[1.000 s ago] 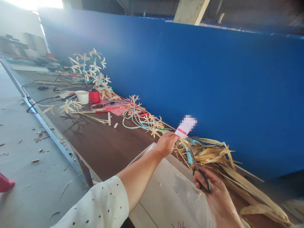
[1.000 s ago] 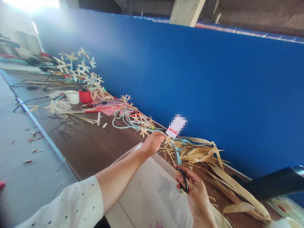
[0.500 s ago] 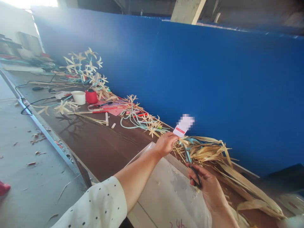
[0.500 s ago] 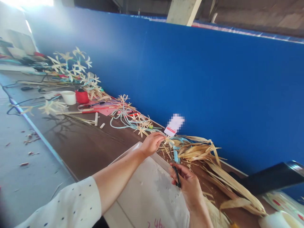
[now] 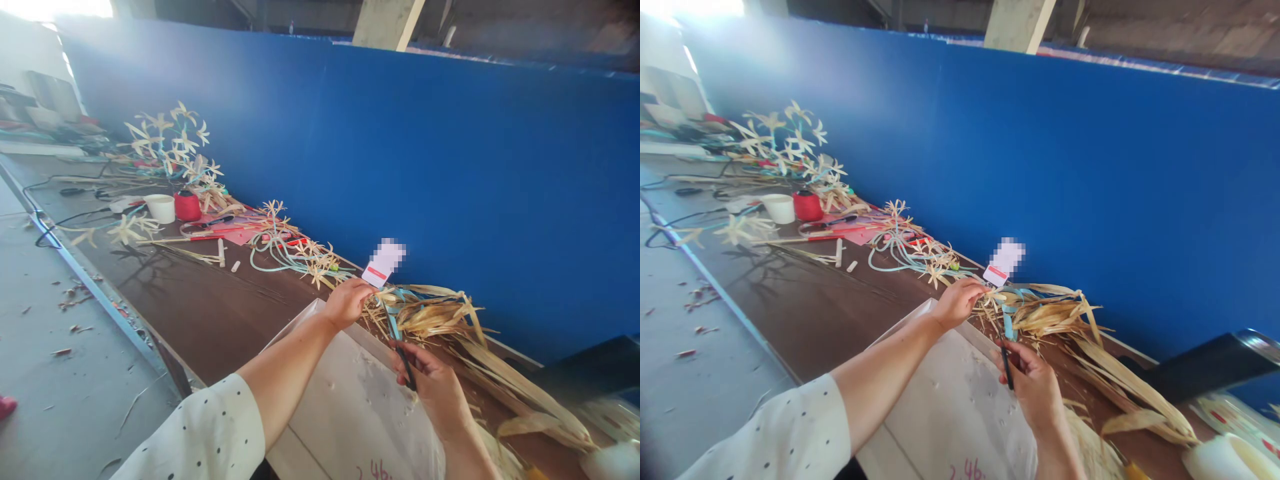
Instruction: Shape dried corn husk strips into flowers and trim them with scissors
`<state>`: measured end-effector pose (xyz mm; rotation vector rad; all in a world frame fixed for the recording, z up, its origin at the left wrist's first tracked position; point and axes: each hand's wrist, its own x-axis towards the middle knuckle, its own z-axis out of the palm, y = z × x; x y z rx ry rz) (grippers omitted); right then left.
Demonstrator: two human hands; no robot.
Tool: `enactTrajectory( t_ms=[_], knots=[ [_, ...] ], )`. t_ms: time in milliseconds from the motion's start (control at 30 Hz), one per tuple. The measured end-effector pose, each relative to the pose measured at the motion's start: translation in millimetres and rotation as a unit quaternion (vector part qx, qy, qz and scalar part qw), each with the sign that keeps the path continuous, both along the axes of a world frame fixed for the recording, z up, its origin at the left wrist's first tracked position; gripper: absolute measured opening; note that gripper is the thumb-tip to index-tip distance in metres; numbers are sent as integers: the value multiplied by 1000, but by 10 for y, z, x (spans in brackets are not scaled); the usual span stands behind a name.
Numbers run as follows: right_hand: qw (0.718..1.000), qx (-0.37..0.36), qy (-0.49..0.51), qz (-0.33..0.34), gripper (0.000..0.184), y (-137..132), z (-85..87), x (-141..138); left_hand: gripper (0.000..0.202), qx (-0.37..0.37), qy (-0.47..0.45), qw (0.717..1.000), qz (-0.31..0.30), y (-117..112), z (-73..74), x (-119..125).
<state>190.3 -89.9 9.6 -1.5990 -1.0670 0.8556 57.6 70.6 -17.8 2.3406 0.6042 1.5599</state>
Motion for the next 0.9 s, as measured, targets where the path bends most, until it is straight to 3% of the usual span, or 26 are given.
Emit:
enactTrajectory(
  t_ms=[333,900],
  knots=[
    [999,14,-51,11,46,27,-82,67,24,-7,-3,1000,11,9,-14,2],
    [996,8,-92,5,45,10,-50,50,23,-12,2,1000,10,9,0,-3]
  ],
)
